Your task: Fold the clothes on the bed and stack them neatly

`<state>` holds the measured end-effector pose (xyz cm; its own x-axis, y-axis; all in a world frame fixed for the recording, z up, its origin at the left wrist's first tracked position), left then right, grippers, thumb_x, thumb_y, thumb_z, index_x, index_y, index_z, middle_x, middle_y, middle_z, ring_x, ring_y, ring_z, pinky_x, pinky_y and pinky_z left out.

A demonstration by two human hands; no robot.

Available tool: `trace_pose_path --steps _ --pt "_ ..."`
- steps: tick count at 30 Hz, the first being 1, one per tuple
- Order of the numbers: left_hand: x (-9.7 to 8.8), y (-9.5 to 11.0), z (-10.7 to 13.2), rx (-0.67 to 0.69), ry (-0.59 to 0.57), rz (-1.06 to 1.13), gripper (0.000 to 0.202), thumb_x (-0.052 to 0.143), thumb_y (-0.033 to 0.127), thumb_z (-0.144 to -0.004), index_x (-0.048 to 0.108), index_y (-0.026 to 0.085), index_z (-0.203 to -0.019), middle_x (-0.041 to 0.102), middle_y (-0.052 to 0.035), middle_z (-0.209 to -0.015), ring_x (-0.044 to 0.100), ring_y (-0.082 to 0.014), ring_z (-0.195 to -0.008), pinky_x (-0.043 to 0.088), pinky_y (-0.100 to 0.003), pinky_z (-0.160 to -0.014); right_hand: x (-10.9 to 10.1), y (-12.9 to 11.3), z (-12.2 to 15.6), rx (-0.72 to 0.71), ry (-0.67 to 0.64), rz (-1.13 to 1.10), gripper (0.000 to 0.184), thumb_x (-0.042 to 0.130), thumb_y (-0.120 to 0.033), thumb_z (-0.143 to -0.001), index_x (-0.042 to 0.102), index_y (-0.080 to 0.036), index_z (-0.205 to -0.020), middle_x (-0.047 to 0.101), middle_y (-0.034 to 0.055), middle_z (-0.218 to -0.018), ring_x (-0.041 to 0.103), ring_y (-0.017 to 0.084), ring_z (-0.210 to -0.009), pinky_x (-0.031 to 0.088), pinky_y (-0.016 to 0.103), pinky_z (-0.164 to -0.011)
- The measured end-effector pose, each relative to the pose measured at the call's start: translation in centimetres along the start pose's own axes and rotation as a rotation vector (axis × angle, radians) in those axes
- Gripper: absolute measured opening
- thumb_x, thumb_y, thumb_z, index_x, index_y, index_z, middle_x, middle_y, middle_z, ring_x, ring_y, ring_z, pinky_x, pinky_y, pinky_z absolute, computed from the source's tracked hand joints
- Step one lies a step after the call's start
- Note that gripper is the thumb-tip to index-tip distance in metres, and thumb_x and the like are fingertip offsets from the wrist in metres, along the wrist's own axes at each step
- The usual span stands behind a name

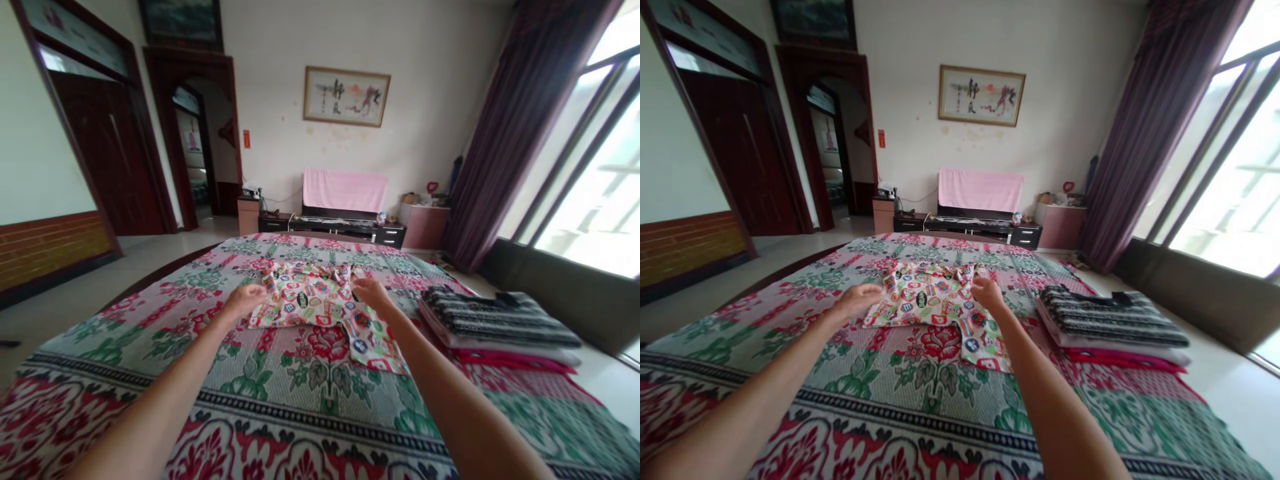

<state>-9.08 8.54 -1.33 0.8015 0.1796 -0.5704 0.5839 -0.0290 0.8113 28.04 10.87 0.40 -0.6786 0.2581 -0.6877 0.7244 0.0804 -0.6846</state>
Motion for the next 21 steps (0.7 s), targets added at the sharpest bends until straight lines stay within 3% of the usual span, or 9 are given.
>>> trace_pose_path --steps 2,5,8,12,18,21 --pt "1.3 -1.3 0.9 0.131 -0.165 -0.170 0.035 0.068 0.039 -0.060 0.071 0.016 -0.086 0.069 -0.0041 -0.083 0.064 -0.0222 -0.084 0.049 -0.029 -0.075 -0.2 1.6 1.3 0.072 0.017 0.167 0.036 0.054 -0.028 -0.072 0.069 -0.018 -0.103 0.070 0.0067 -0.087 0.063 0.021 -0.081 0.044 0.026 -0.068" --pt "2.2 -2.1 2.0 0.373 -0.247 -0.281 0.034 0.069 0.036 -0.057 0.071 0.019 -0.087 0.068 -0.0055 -0.098 0.062 -0.0229 -0.095 0.048 -0.030 -0.083 -1.1 3.2 3.0 0.130 0.036 0.283 0.037 0.055 -0.025 -0.072 0.069 -0.018 -0.105 0.071 0.0073 -0.091 0.064 0.020 -0.083 0.042 0.022 -0.064" --pt "2.5 -2.7 2.5 0.480 -0.191 -0.319 0.029 0.065 0.035 -0.063 0.071 0.019 -0.087 0.066 -0.0081 -0.108 0.061 -0.0224 -0.098 0.047 -0.032 -0.089 -1.8 4.1 4.3 0.124 0.002 0.323 0.033 0.053 -0.026 -0.074 0.070 -0.017 -0.101 0.071 0.0069 -0.086 0.064 0.019 -0.078 0.039 0.021 -0.059" --pt "2.8 -3.3 2.6 0.551 -0.054 -0.350 0.021 0.052 0.033 -0.075 0.068 0.019 -0.078 0.067 -0.0090 -0.103 0.062 -0.0208 -0.094 0.047 -0.033 -0.087 -2.7 4.7 5.4 0.149 0.003 0.399 0.031 0.054 -0.031 -0.075 0.071 -0.015 -0.095 0.071 0.0082 -0.083 0.062 0.019 -0.075 0.036 0.022 -0.057" --pt "2.8 -3.3 2.8 0.539 0.007 -0.380 0.023 0.046 0.032 -0.079 0.065 0.020 -0.080 0.069 -0.0057 -0.092 0.062 -0.0183 -0.085 0.046 -0.029 -0.079 -3.4 4.8 6.3 0.145 -0.089 0.455 0.026 0.052 -0.028 -0.074 0.073 -0.015 -0.079 0.070 0.0072 -0.074 0.062 0.017 -0.071 0.034 0.022 -0.055" --pt "2.1 -2.9 2.8 0.505 0.038 -0.383 0.024 0.045 0.033 -0.079 0.065 0.020 -0.080 0.069 -0.0048 -0.084 0.062 -0.0182 -0.080 0.046 -0.028 -0.075 -3.6 4.7 6.4 0.133 -0.140 0.444 0.024 0.053 -0.023 -0.072 0.073 -0.016 -0.083 0.071 0.0060 -0.077 0.063 0.017 -0.074 0.035 0.021 -0.056"
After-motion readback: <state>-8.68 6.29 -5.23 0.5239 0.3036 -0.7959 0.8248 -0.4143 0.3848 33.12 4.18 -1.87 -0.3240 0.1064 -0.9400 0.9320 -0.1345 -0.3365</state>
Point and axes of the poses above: each hand's wrist, its own z-axis away from the middle knuckle, its own x-axis out of the palm, y = z × x, the point moved 3 cm from there along -z, towards the middle knuckle
